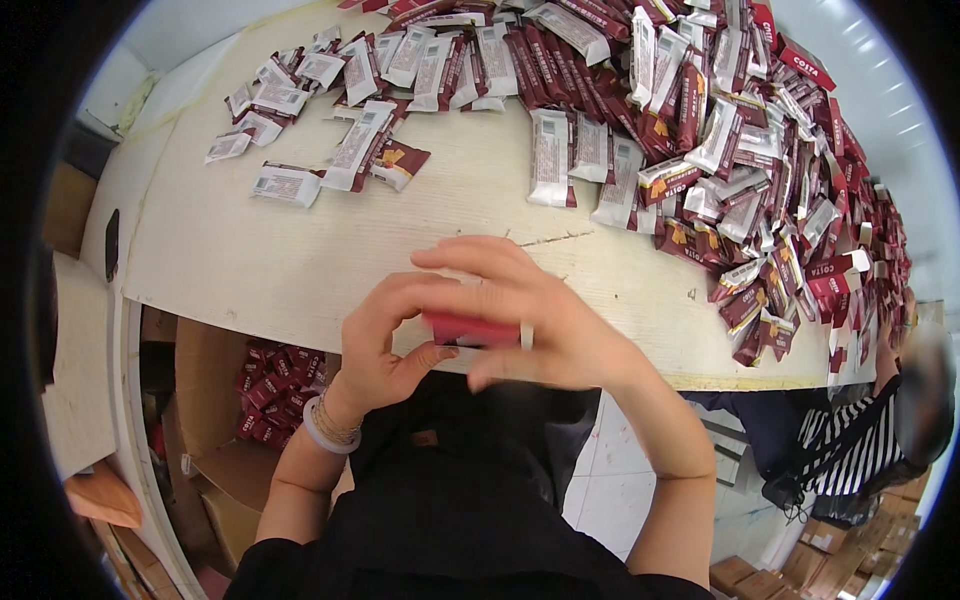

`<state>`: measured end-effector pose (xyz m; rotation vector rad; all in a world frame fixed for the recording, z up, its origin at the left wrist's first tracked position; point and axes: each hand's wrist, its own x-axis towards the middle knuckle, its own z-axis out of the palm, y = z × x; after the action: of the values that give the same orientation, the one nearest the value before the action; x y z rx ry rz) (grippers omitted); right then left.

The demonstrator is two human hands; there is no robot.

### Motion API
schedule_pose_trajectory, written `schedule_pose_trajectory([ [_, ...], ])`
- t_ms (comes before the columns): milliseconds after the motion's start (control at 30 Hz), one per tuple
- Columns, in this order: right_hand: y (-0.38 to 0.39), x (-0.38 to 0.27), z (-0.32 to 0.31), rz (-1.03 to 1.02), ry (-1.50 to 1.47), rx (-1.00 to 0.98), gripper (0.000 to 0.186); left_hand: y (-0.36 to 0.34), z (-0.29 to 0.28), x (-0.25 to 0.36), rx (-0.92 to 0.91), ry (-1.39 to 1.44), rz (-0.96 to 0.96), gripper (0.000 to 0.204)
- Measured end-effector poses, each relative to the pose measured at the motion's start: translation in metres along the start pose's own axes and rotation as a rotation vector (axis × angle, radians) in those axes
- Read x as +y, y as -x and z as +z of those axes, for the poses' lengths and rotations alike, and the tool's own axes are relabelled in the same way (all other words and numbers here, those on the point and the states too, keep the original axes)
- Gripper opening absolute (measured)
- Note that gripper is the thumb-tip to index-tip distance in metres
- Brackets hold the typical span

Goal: The person repeatedly picks up small Costa Coffee sachets from a large pile on a table and places them into small red cardboard boxes. The person folds the flaps of the boxes to close them and then places the filled boxes into a larger cardboard container below the table.

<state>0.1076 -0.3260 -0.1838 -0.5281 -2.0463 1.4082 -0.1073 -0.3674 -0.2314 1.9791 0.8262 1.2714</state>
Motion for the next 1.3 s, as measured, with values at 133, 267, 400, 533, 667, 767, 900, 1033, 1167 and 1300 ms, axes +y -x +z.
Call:
schedule_pose_trajectory([
  [133,0.007,0.002,0.012,-0.288,0.572,0.076,0.045,0.017,0.015,-0.009,0.185,0.293,-0.118,0.050],
  [267,0.015,0.001,0.022,-0.300,0.641,0.261,0.041,0.015,0.014,-0.011,0.131,0.294,-0.079,0.045],
  [400,0.011,-0.006,0.012,-0.331,0.650,0.246,0.037,0.016,0.013,-0.009,0.112,0.270,-0.100,0.044],
  [533,0.013,-0.008,0.013,-0.299,0.712,0.132,0.037,0.016,0.015,-0.011,0.144,0.251,-0.097,0.045],
  [667,0.018,0.006,0.030,-0.361,0.809,0.094,0.055,0.021,0.017,-0.010,0.177,0.201,-0.045,0.051],
  [767,-0.004,0.007,0.023,-0.353,0.640,0.019,0.054,0.015,-0.009,0.003,0.160,-0.067,0.088,0.053],
  [900,-0.080,0.027,0.012,-0.218,0.483,0.296,0.054,0.067,-0.091,0.055,0.346,-0.438,-0.121,0.037],
  [1033,-0.173,0.063,0.024,0.163,0.967,0.321,0.062,0.133,-0.147,0.074,0.046,-1.139,-0.773,0.031],
  [1167,-0.203,0.070,0.026,0.328,1.115,0.024,0.049,0.119,-0.187,0.060,0.049,-1.065,-0.718,0.028],
  [1300,-0.163,0.086,-0.007,0.095,1.131,-0.043,0.065,-0.037,-0.228,0.001,0.100,-0.860,-0.142,0.023],
])
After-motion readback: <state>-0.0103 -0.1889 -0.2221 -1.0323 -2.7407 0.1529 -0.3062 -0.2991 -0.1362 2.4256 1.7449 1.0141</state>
